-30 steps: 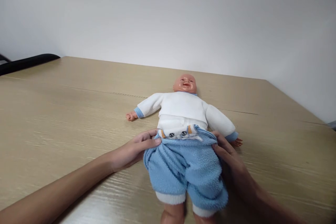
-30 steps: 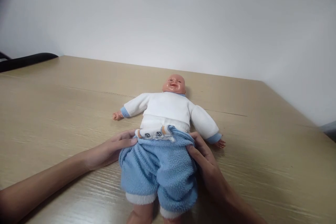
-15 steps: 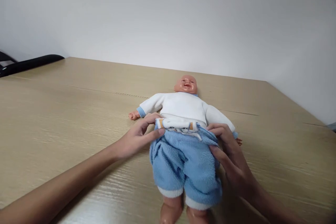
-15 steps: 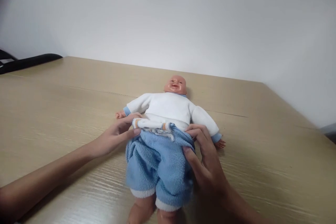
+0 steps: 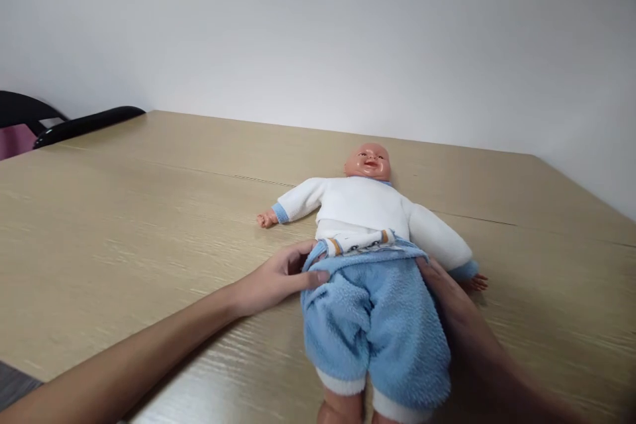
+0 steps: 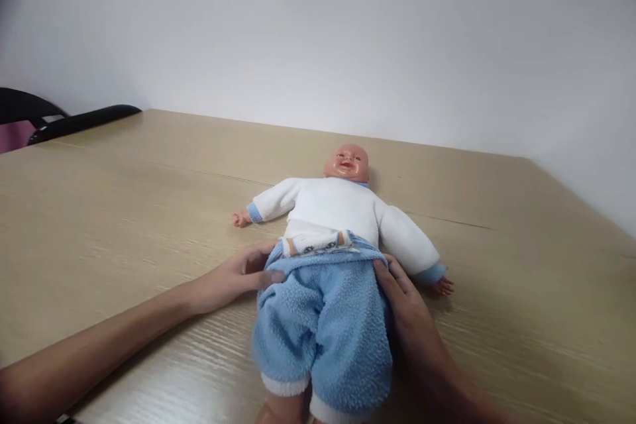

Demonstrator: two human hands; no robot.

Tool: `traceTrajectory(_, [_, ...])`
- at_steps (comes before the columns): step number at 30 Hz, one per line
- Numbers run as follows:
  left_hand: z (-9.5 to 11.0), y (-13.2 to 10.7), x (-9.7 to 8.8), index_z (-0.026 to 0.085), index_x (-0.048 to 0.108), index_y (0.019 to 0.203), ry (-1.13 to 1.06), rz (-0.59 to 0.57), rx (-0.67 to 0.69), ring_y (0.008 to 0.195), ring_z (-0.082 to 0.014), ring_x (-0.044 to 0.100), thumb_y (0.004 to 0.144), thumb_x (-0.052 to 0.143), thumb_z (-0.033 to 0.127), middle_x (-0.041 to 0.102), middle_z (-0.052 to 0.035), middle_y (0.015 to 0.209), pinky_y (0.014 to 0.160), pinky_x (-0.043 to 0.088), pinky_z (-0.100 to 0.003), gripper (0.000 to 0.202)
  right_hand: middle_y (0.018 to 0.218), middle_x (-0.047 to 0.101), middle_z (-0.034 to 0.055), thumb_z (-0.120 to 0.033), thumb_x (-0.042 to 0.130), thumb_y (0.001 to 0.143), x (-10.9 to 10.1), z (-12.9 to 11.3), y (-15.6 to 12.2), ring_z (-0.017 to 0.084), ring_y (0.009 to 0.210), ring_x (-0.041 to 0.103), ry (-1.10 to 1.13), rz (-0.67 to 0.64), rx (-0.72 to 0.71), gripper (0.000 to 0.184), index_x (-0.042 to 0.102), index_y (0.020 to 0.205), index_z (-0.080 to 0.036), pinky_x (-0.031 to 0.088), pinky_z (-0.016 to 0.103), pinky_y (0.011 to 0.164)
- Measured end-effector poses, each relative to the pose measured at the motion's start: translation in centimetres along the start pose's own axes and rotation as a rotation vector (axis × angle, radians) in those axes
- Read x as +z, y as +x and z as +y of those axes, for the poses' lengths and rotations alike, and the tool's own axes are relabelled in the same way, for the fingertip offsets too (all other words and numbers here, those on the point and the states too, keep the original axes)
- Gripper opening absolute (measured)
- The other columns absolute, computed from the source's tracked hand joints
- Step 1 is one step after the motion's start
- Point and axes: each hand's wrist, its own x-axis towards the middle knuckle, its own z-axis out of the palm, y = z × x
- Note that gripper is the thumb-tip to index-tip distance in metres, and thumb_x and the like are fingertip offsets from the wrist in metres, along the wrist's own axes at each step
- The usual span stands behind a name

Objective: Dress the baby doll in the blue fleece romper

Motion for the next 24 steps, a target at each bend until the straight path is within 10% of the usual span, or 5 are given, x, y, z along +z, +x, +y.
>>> traceTrajectory(7, [-1.4,0.7,-0.3,0.027,0.059,0.136,-0.297,0.109,-0.048,0.106,-0.021,0.072,0.101,0.08,0.041,0.075,-0.0063,0.119,0.098,0.052,-0.035,0.043,0.106,0.077,0.003,-0.071,0.085,0.085,0.1,-0.7,-0.2,0.031,0.107,0.067,-0.049,0.063,-0.006,0.046,0.076,0.104,-0.031,0.061,0.038,0.089])
traceTrajectory(13, [0.8,0.5,-1.4,0.018,0.068,0.108,0.047,0.202,0.041,0.087,-0.0162,0.059,0.095,0.085,0.046,0.064,-0.0016,0.094,0.079,0.043,-0.028,0.036,0.1,0.07,0.001,-0.059,0.073,0.1,-1.5,-1.9,0.0,0.025,0.097,0.062,-0.304,-0.064,-0.213,0.031,0.071,0.112,-0.031,0.052,0.031,0.082])
traceTrajectory(18, [4.5,2.0,-1.8,0.02,0.066,0.104,0.333,0.159,0.171,0.105,-0.0225,0.06,0.098,0.075,0.042,0.066,-0.0039,0.106,0.095,0.045,-0.033,0.025,0.094,0.063,0.0002,-0.054,0.064,0.106,0.3,-5.3,0.5,0.023,0.09,0.056,-0.495,-0.069,-0.381,0.025,0.068,0.107,-0.03,0.045,0.032,0.078])
traceTrajectory(24, [3.5,5.9,-3.2,0.019,0.063,0.1,0.291,0.215,0.196,0.084,-0.0172,0.054,0.093,0.077,0.045,0.06,0.001,0.09,0.077,0.04,-0.028,0.031,0.085,0.061,-0.0002,-0.052,0.074,0.095,0.7,-5.8,4.1,0.023,0.083,0.055,-0.338,-0.01,-0.255,0.026,0.067,0.092,-0.027,0.048,0.033,0.075])
